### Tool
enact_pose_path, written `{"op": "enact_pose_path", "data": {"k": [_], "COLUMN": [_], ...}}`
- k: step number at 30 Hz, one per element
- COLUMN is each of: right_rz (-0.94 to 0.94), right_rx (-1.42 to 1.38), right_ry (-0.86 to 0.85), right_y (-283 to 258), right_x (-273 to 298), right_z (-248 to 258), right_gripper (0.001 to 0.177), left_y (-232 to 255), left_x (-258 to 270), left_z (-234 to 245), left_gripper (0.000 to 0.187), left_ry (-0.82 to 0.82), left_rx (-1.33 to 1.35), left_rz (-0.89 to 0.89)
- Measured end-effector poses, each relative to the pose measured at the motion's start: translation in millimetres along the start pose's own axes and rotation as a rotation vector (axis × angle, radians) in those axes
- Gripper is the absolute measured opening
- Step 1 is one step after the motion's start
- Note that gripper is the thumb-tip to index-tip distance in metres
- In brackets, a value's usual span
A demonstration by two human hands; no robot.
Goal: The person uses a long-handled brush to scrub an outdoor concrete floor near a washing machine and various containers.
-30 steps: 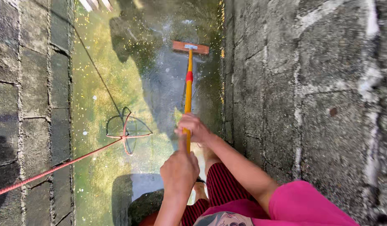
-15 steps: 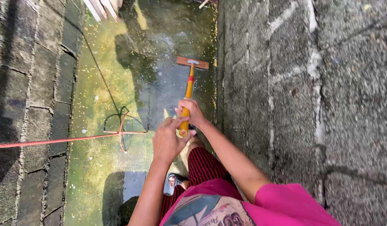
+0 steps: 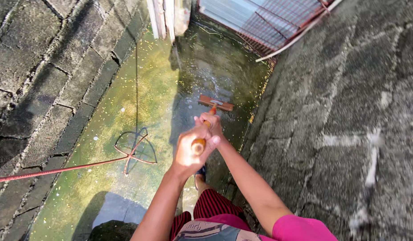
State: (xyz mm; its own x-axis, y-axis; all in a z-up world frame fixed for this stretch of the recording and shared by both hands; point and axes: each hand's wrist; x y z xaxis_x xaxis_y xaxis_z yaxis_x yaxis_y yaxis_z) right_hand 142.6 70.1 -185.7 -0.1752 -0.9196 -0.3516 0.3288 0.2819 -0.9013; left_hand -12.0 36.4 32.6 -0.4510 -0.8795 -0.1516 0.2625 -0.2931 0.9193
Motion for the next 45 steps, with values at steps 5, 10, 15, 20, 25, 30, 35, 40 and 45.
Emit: {"op": "enact_pose_path", "data": {"k": [5, 10, 15, 20, 25, 30, 35, 40, 45], "right_rz": [0.057, -0.648, -0.748, -1.139, 0.091, 0.326, 0.242, 0.32, 0.362], "right_rx": [-0.174, -0.921, -0.806, -1.315, 0.014, 0.094, 0.355, 0.141, 0.188], "right_ry": [-0.177, -0.37, -0.519, -0.212, -0.649, -0.758, -1.011, -0.761, -0.856], "right_y": [-4, 44, 53, -1, -52, -23, 72, 130, 187], "right_x": [-31, -31, 18, 118, 174, 198, 208, 120, 38], "right_z": [-57, -137, -217, -281, -257, -245, -276, -250, -254], "right_gripper": [0.03, 0.018, 0.013, 0.02, 0.018, 0.02, 0.023, 0.04, 0.03], "left_y": [8, -16, -53, -72, -79, -108, -171, -257, -303], "left_x": [10, 48, 97, 178, 282, 324, 321, 203, 123], "left_z": [12, 13, 13, 57, 70, 43, 16, 0, -19], "left_gripper": [0.028, 0.01, 0.06, 0.073, 0.068, 0.064, 0.068, 0.065, 0.059], "left_ry": [0.207, 0.294, 0.207, -0.011, -0.077, -0.12, -0.009, -0.009, 0.058], "left_rx": [-0.097, -0.378, -0.743, -0.784, -0.918, -0.993, -0.908, -0.709, -0.774], "left_rz": [0.004, 0.234, 0.584, 1.118, 1.095, 1.07, 0.988, 1.008, 0.937]}}
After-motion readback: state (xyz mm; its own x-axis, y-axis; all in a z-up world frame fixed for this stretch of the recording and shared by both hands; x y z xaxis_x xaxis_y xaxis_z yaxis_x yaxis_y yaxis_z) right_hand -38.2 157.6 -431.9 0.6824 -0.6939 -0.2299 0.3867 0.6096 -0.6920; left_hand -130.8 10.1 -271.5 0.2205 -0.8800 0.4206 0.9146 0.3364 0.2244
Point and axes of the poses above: each hand's wrist, its own x-axis away from the middle knuckle, its own z-axis out of the back of the hand, y = z × x, and after that the axes turned 10 degrees about -x, right-handed
